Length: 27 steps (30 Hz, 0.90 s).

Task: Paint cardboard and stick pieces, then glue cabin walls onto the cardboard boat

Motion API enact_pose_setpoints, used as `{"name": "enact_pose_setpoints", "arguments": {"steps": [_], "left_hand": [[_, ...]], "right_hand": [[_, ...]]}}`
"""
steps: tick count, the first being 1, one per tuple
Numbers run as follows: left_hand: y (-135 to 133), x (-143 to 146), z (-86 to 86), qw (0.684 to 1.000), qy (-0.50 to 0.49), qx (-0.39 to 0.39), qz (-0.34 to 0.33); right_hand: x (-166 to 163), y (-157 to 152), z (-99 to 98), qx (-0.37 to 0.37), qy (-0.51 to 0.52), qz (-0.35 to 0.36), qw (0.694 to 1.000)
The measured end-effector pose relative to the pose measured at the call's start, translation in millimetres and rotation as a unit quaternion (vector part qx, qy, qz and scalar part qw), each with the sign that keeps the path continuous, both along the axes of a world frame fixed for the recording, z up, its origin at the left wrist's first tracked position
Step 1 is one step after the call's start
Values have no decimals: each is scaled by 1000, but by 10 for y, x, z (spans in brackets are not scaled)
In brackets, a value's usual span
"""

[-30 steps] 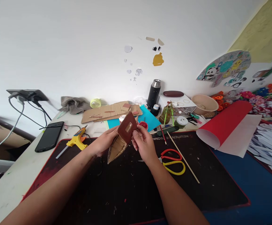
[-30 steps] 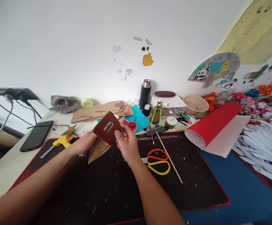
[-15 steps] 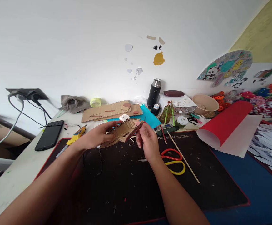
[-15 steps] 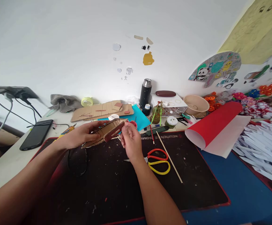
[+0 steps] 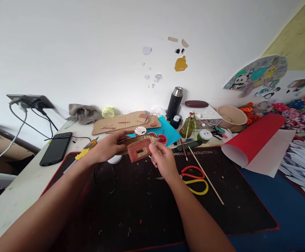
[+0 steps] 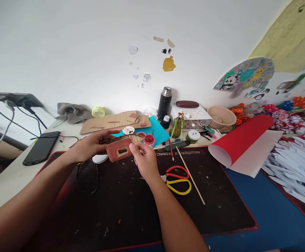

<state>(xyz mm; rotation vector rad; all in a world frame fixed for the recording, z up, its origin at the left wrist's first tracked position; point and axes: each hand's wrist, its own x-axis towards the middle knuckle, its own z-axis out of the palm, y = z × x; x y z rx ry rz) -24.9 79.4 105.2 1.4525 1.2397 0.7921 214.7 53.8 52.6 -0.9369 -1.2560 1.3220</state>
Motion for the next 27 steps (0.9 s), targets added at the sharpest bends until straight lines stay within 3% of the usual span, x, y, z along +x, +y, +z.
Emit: {"name": "enact_pose_setpoints", "arguments": {"steps": [5, 11, 27], "left_hand": [[-19, -11, 9, 999, -22, -31, -27], [-25, 2, -4, 998, 33, -54, -20], [-116, 29, 93, 980, 187, 42, -54]], "right_hand": [[-9, 5, -23, -26, -29, -12, 999], [-16, 21, -21, -77, -31, 21, 996], [-30, 25, 11, -169, 0, 27, 985]]}}
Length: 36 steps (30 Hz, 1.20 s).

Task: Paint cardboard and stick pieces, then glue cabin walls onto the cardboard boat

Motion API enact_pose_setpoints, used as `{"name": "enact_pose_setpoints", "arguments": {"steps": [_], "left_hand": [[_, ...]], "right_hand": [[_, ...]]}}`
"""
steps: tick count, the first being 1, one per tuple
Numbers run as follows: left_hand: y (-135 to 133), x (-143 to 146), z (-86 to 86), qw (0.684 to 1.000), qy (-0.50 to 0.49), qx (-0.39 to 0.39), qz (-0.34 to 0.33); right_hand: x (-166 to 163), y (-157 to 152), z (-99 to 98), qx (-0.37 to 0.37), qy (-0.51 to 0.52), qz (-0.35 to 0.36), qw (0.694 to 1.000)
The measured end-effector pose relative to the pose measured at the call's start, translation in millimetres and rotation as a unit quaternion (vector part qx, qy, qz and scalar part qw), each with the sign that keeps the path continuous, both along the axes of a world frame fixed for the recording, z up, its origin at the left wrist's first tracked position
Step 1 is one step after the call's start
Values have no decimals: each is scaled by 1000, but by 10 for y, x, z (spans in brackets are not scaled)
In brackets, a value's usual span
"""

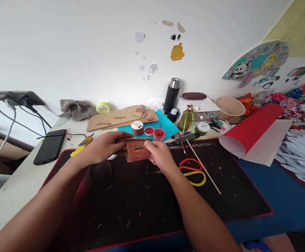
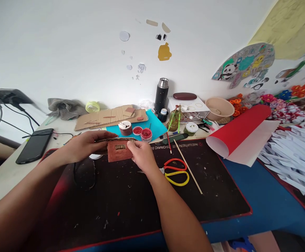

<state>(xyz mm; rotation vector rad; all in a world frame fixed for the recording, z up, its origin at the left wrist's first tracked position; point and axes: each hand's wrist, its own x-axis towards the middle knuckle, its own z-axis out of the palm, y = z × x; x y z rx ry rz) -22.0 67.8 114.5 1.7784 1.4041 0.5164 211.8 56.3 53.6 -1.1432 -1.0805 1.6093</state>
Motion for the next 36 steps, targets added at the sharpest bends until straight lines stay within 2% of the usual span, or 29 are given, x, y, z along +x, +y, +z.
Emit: {"name": "enact_pose_setpoints", "arguments": {"steps": [2, 6, 12, 18, 23, 28, 32, 36], "left_hand": [[4, 3, 10, 1000, 5, 8, 2], [4, 6, 11, 999, -31, -29, 0], [-33, 20, 75, 996, 72, 36, -28], [-9, -9, 10, 993, 89, 13, -77], [78, -59, -93, 997, 36, -37, -57], [131, -103, -112, 999, 30, -19, -39], [105, -80, -89, 999, 30, -6, -37], [72, -29, -46, 996, 83, 33, -29]], "right_hand": [[-5, -4, -4, -1, 5, 5, 1000], [-10, -7, -16, 0, 12, 13, 1000], [-17, 1, 20, -29, 17, -4, 999], [-24, 30, -29, -44, 10, -3, 999], [16, 68, -84, 11, 9, -10, 1000], [44, 80, -112, 108, -21, -24, 994], [35, 69, -117, 118, -25, -21, 992], [23, 59, -82, 102, -7, -17, 995]]}}
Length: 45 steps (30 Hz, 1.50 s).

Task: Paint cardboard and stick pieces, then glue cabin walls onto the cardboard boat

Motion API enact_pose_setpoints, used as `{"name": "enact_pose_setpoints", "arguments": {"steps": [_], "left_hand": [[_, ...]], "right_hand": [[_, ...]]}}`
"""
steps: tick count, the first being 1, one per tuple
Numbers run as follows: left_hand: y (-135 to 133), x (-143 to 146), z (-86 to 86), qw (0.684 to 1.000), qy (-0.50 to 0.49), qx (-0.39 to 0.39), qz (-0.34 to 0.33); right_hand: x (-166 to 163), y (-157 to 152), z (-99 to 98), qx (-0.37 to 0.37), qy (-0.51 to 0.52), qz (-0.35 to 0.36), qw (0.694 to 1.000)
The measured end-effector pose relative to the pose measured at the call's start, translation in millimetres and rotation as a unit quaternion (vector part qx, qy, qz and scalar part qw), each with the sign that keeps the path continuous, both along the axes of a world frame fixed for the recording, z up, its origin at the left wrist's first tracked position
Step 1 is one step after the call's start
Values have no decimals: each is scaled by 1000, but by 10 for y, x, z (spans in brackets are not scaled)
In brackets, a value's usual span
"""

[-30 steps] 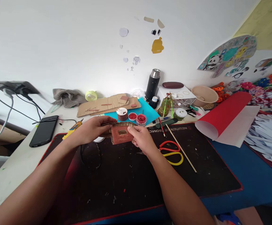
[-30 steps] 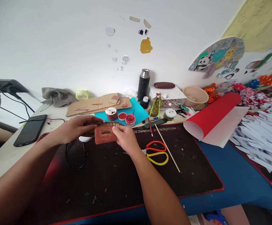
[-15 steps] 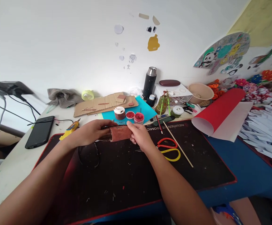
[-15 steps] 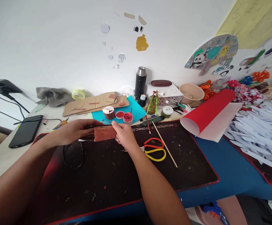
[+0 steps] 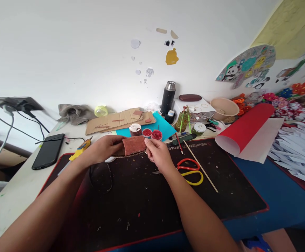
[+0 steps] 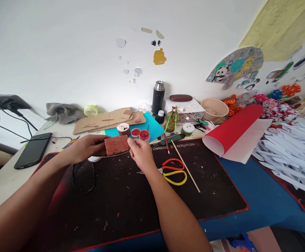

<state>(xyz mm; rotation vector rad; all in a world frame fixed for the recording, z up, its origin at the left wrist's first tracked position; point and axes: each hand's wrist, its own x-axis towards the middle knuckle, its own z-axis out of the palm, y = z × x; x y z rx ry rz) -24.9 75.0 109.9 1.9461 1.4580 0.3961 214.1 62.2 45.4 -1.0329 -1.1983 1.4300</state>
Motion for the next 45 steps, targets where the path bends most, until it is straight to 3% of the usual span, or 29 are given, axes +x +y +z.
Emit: {"name": "enact_pose_setpoints", "arguments": {"steps": [4, 10, 19, 29, 35, 39, 45], "left_hand": [[4, 19, -4, 985, 116, 127, 13], [-2, -8, -92, 929, 202, 306, -57], [-118, 40, -42, 886, 239, 387, -89], [-82, 3, -43, 912, 194, 356, -67], [-50, -146, 118, 953, 171, 245, -40], [-11, -226, 169, 979, 150, 140, 18], [11, -170, 139, 989, 136, 54, -29]], "right_hand": [[-10, -3, 32, -18, 16, -6, 1000], [-20, 3, 26, -26, 32, -5, 999], [-52, -9, 1, -41, 44, 3, 998], [-83, -28, -15, -66, 37, 23, 997], [-72, -81, 29, -41, 31, 60, 997], [-43, -43, 24, -38, 52, 17, 998], [-20, -9, 28, -7, 33, -35, 999]]}}
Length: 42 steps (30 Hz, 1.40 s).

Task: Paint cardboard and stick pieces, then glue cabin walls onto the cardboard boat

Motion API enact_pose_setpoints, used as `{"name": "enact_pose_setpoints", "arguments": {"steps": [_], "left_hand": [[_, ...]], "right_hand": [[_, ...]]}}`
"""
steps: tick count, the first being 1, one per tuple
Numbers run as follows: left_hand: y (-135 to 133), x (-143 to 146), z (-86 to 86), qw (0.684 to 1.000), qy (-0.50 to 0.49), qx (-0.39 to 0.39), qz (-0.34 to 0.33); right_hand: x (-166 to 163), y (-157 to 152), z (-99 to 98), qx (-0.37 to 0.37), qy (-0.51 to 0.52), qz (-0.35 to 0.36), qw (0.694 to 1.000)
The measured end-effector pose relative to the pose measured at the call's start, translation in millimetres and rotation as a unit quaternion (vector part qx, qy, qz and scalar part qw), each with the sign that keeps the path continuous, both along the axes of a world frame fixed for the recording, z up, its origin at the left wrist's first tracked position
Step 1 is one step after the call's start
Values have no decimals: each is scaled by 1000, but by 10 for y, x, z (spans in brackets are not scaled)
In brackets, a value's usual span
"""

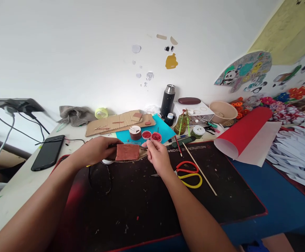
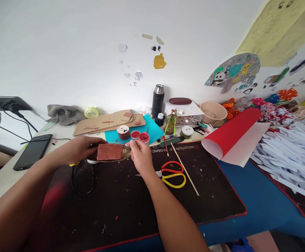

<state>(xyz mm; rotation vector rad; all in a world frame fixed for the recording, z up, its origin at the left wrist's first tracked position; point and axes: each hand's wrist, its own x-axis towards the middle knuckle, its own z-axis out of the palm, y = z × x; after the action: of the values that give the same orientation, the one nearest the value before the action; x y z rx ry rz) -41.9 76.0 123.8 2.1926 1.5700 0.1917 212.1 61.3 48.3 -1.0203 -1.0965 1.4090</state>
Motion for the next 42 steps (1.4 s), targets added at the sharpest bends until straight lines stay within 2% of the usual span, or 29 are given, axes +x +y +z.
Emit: {"name": "enact_pose_setpoints", "arguments": {"steps": [4, 9, 12, 15, 19, 25, 30, 35, 37, 40, 42], "left_hand": [[-23, -8, -16, 999, 41, -5, -9], [-111, -32, 29, 994, 72, 76, -7], [-190, -10, 34, 988, 84, 128, -2], [-270, 42, 9, 981, 110, 159, -13], [-327, 78, -3, 979, 139, 142, -39], [-321, -48, 4, 992, 100, 74, 14], [-461, 10, -112, 1000, -23, 3, 19], [-587, 162, -311, 994, -105, -3, 14], [-599, 211, -424, 993, -111, 34, 27], [-587, 259, -577, 988, -114, 105, -4], [-558, 226, -616, 983, -120, 140, -21]], "right_hand": [[-4, -39, 14, 21, -30, 22, 999], [-25, -63, -17, 28, -60, 56, 996], [-40, -65, -32, 8, -60, 57, 997], [-60, -76, -43, -24, -57, 96, 993], [-79, -96, -55, -64, -24, 144, 987], [-65, -113, -17, -112, 34, 192, 974], [-31, -123, 27, -96, 83, 182, 975], [-16, -134, 34, -54, 50, 175, 982], [-16, -137, 26, -27, 19, 175, 984], [-12, -135, 2, 1, -13, 168, 986], [-6, -131, -17, 14, -27, 156, 987]]}}
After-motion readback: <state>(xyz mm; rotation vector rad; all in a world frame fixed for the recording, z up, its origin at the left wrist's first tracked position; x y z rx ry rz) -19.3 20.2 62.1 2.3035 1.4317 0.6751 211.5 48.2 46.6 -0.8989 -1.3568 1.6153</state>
